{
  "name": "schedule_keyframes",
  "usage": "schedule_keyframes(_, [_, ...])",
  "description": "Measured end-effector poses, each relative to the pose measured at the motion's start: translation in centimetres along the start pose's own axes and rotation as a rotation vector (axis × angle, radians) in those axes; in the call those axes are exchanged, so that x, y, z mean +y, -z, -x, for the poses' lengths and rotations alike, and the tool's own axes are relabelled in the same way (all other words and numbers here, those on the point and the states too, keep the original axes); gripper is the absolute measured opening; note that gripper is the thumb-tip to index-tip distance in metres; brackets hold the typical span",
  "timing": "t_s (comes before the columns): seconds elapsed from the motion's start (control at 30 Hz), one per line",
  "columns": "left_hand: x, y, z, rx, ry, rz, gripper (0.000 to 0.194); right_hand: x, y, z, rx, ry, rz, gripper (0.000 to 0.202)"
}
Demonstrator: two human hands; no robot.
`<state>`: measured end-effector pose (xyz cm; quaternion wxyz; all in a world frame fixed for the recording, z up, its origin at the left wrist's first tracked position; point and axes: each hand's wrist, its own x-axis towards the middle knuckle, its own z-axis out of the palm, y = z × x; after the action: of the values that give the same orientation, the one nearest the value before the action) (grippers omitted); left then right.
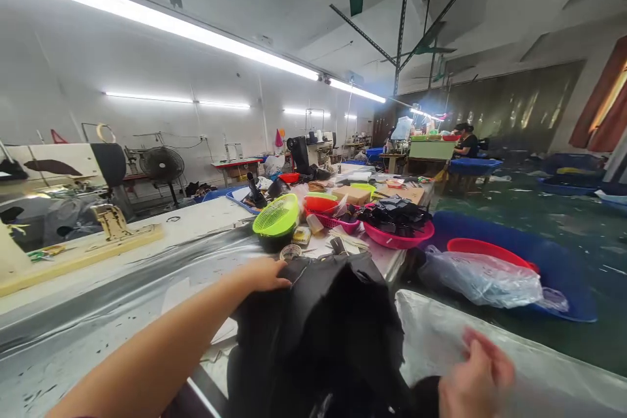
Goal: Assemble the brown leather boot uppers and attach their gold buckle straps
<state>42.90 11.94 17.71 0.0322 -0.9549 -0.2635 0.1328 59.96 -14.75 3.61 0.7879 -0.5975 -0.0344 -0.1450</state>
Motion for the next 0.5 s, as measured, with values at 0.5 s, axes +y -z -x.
schedule_keyframes(0.5, [6.7, -15.7, 6.2, 0.244, -0.188, -0.023, 0.09, -4.7, -15.8, 0.2, -1.42, 0.688, 1.152, 0.026])
